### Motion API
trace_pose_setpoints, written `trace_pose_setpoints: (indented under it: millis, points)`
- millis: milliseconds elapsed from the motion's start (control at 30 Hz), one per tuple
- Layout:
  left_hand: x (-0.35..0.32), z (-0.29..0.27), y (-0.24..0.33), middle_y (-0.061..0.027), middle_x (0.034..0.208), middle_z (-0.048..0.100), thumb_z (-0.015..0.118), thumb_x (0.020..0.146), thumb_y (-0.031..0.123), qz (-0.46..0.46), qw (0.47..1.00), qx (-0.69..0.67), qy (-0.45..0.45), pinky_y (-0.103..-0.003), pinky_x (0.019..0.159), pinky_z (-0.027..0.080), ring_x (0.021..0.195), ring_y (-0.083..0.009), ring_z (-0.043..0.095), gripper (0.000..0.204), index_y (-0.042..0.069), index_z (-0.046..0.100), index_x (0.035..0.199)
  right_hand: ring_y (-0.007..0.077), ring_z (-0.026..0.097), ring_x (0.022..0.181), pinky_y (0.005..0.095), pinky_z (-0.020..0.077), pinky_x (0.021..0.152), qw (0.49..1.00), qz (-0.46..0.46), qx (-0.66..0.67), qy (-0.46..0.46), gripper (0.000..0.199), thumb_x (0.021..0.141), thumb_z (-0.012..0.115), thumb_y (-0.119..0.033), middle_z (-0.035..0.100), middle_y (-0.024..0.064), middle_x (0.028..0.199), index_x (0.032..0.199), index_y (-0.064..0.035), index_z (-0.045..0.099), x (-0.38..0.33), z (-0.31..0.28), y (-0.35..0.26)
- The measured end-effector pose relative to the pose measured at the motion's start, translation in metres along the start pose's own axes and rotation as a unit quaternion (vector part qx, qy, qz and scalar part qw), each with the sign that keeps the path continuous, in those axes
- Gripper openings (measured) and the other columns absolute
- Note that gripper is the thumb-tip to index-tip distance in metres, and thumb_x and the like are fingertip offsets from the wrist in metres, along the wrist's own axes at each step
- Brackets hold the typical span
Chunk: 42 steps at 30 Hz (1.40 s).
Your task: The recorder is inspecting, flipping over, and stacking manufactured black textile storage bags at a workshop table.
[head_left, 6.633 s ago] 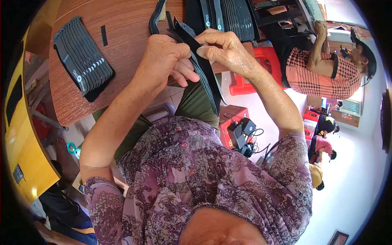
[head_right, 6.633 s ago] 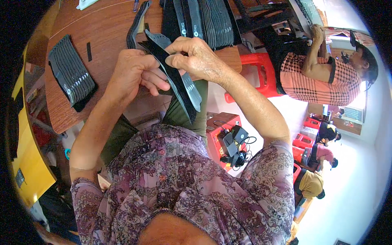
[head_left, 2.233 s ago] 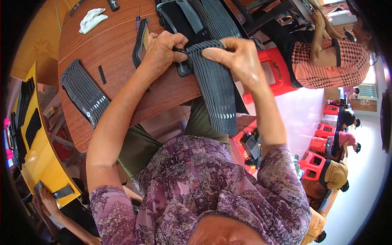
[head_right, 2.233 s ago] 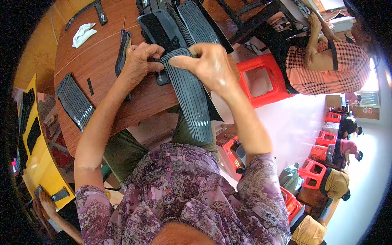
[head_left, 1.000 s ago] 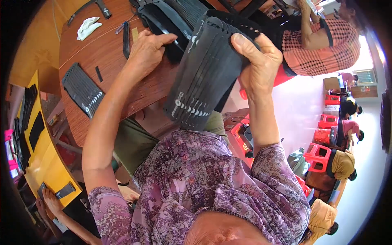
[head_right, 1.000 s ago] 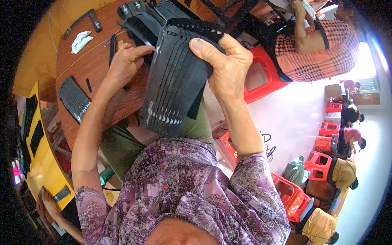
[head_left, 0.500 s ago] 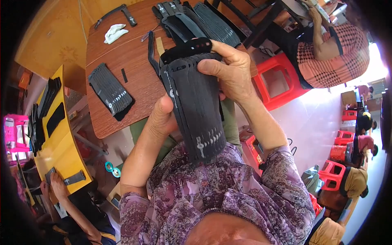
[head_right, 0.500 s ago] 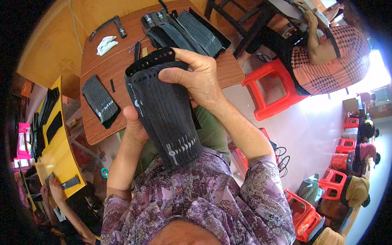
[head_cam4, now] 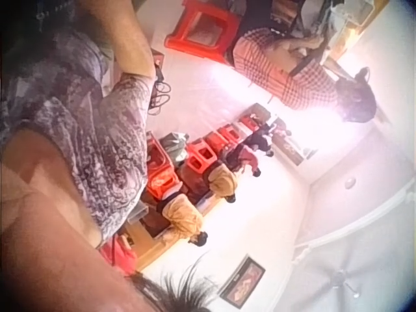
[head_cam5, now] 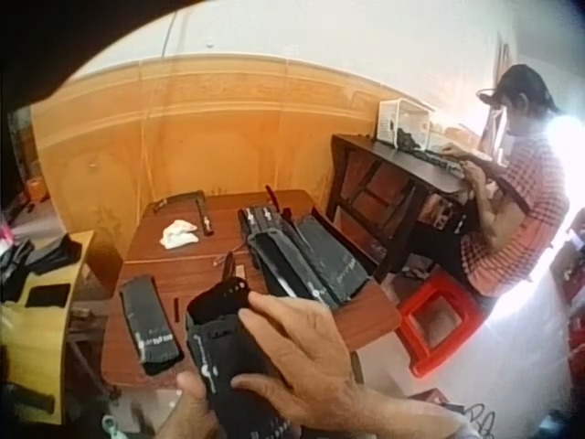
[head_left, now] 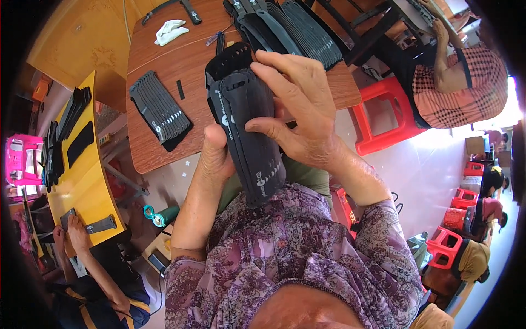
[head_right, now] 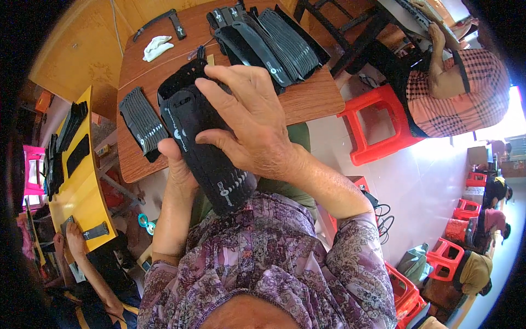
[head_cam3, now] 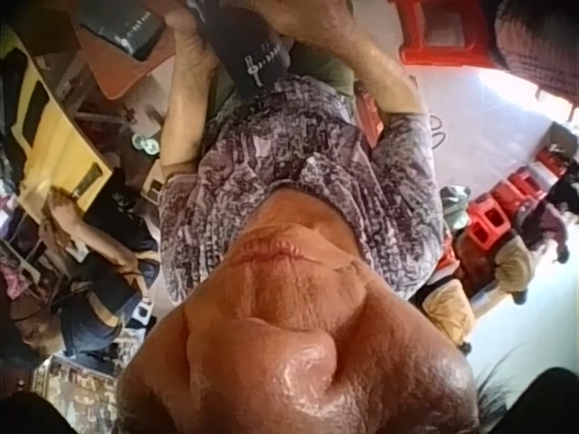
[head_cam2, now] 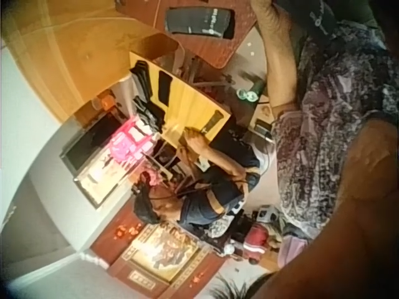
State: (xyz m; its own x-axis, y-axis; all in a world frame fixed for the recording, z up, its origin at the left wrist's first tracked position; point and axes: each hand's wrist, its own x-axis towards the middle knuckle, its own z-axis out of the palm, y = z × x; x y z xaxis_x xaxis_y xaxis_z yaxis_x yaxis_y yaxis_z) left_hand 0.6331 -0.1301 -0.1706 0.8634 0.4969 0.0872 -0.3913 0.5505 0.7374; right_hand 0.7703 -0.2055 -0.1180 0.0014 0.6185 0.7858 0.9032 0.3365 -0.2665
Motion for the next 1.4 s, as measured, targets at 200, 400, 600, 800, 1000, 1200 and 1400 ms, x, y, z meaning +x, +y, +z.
trace_pose_setpoints:
  millis: [200, 400, 600, 800, 1000, 1200, 1400]
  points:
    - [-0.007, -0.003, -0.004, -0.0159, 0.123, 0.052, 0.065, 0.062, 0.073, 0.003, 1.000, 0.003, 0.019, -0.037, 0.092, 0.049, 0.111, -0.0252, 0.055, 0.106, 0.000, 0.036, 0.134, 0.0298, 0.050, 0.101, 0.0390, 0.0413, 0.085, 0.999, 0.003, 0.022, -0.032, 0.064, 0.057, 0.078, -0.022, 0.057, 0.0114, 0.114, 0.114, -0.0011, 0.058, 0.005, -0.004, -0.003]
    - [-0.008, 0.003, -0.007, -0.0148, 0.118, 0.055, 0.067, 0.068, 0.062, -0.054, 0.992, -0.076, 0.090, -0.034, 0.087, 0.051, 0.103, -0.0221, 0.059, 0.091, 0.000, 0.042, 0.130, 0.0288, 0.049, 0.100, 0.0381, 0.0412, 0.083, 0.999, -0.003, 0.021, -0.031, 0.058, 0.056, 0.078, -0.017, 0.057, 0.0109, 0.112, 0.109, -0.0024, 0.060, 0.002, -0.003, -0.001]
    - [-0.004, 0.007, -0.007, -0.0166, 0.106, 0.060, 0.065, 0.070, 0.049, -0.047, 0.990, -0.067, 0.113, -0.032, 0.081, 0.053, 0.092, -0.0211, 0.063, 0.074, -0.002, 0.049, 0.121, 0.0272, 0.049, 0.100, 0.0360, 0.0411, 0.082, 0.999, 0.000, 0.052, -0.016, 0.048, 0.054, 0.076, -0.005, 0.058, 0.0095, 0.106, 0.101, -0.0038, 0.062, 0.006, -0.010, 0.003]
    - [-0.006, 0.017, -0.005, -0.0156, 0.091, 0.062, 0.060, 0.072, 0.052, -0.078, 0.982, -0.051, 0.166, -0.031, 0.067, 0.055, 0.077, -0.0216, 0.064, 0.068, -0.003, 0.053, 0.112, 0.0253, 0.050, 0.098, 0.0341, 0.0409, 0.081, 0.998, 0.014, 0.063, -0.008, 0.040, 0.053, 0.076, -0.001, 0.058, 0.0080, 0.102, 0.090, -0.0041, 0.060, 0.006, -0.006, 0.006]
    - [-0.008, 0.015, -0.004, -0.0171, 0.088, 0.062, 0.059, 0.072, 0.054, -0.077, 0.982, -0.020, 0.169, -0.031, 0.066, 0.054, 0.077, -0.0229, 0.064, 0.069, -0.003, 0.052, 0.110, 0.0224, 0.051, 0.093, 0.0318, 0.0406, 0.080, 0.989, 0.059, 0.122, -0.053, 0.032, 0.053, 0.075, 0.000, 0.059, 0.0067, 0.095, 0.079, -0.0048, 0.056, 0.015, -0.009, 0.009]
    - [-0.012, 0.009, -0.005, -0.0179, 0.096, 0.061, 0.063, 0.068, 0.055, -0.057, 0.990, -0.010, 0.131, -0.032, 0.075, 0.053, 0.084, -0.0223, 0.063, 0.076, -0.005, 0.050, 0.114, 0.0201, 0.050, 0.088, 0.0297, 0.0410, 0.076, 0.986, 0.029, 0.155, -0.047, 0.028, 0.056, 0.075, 0.001, 0.059, 0.0060, 0.090, 0.076, -0.0046, 0.057, 0.017, -0.012, 0.005]
    - [-0.015, 0.007, -0.004, -0.0154, 0.105, 0.059, 0.069, 0.062, 0.049, 0.008, 0.993, 0.022, 0.115, -0.030, 0.083, 0.050, 0.094, -0.0198, 0.060, 0.087, -0.007, 0.044, 0.122, 0.0211, 0.050, 0.085, 0.0299, 0.0414, 0.073, 0.984, -0.003, 0.171, -0.048, 0.025, 0.058, 0.075, -0.002, 0.059, 0.0064, 0.089, 0.075, -0.0043, 0.058, 0.013, -0.019, -0.001]
